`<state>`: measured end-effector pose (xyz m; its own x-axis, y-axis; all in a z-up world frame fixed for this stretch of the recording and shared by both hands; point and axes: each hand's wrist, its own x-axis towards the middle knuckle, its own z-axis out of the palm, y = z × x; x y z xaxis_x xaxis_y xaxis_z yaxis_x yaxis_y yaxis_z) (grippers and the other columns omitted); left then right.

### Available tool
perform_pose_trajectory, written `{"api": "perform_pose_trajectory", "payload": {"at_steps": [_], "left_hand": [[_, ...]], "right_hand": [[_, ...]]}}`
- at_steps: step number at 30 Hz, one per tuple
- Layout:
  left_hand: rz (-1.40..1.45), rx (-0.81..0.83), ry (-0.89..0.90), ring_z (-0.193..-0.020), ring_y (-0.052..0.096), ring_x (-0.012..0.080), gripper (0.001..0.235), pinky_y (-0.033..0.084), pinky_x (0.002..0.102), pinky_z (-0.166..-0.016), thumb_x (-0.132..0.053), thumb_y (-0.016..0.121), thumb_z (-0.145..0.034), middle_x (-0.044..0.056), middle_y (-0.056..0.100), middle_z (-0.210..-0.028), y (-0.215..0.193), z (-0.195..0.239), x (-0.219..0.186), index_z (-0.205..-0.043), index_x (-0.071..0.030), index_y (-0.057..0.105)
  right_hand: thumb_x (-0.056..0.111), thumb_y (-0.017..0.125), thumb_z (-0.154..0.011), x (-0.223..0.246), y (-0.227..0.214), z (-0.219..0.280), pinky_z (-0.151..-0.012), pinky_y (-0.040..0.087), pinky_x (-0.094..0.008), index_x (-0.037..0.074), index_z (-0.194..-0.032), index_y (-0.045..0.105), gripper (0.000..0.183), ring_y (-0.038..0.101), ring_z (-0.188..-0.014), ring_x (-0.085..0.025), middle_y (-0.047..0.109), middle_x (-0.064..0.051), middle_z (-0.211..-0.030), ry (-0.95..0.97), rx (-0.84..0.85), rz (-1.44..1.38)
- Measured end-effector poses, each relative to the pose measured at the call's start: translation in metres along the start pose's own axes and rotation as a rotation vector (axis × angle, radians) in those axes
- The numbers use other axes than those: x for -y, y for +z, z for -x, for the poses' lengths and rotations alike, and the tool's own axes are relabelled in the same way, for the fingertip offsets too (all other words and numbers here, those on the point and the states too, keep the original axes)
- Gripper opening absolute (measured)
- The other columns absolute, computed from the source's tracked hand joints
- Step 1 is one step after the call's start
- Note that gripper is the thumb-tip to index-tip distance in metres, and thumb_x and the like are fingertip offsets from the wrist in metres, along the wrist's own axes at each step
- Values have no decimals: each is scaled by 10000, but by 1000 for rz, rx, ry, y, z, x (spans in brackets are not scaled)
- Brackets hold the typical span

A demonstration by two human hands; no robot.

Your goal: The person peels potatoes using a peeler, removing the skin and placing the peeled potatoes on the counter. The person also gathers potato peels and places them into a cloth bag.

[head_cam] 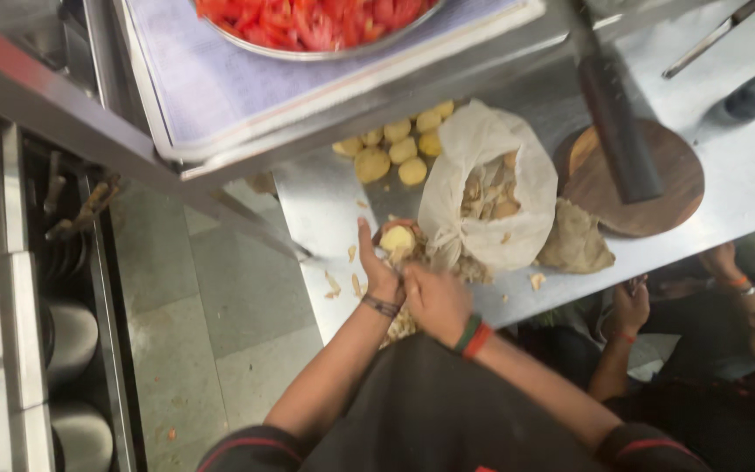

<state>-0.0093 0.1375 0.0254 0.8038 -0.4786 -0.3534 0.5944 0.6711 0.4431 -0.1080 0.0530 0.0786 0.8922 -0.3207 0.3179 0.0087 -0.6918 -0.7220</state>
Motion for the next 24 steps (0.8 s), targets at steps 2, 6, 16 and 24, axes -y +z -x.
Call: {"api": "perform_pose_trajectory", "payload": {"at_steps": [2, 6, 16, 24], "left_hand": [[-96, -11, 23, -831, 669, 205, 766, 549, 309, -788, -696, 407, -988, 100, 700, -896, -2, -3, -2, -956, 9, 706], [-71, -210, 83, -816, 637, 194, 510, 535, 344, -733, -595, 525, -1071, 52, 652, -895, -3, -2, 8, -961, -108, 632], [20, -180, 50, -762, 637, 191, 491, 546, 329, -674, -572, 517, -1028, 49, 660, -847, 19, 2, 4, -954, -101, 634], [10, -278, 129, -749, 626, 172, 504, 539, 325, -699, -539, 528, -1056, 45, 631, -814, 15, -2, 5, -902, -69, 629]], "right_hand": [[192, 527, -962, 1, 2, 2, -600, 495, -522, 43, -959, 691, 222, 655, -716, -465, 657, -256, -789, -22, 48, -72], [224, 499, -1027, 4, 2, -2, -624, 488, -532, 33, -954, 672, 268, 650, -738, -483, 657, -257, -770, 210, 24, -45], [188, 498, -997, 6, 3, -1, -614, 478, -514, 20, -948, 673, 248, 661, -723, -455, 656, -249, -745, 154, 10, -85], [232, 504, -997, 1, 7, -3, -620, 490, -492, 33, -952, 678, 269, 667, -697, -440, 657, -239, -728, 267, 40, -57]]}}
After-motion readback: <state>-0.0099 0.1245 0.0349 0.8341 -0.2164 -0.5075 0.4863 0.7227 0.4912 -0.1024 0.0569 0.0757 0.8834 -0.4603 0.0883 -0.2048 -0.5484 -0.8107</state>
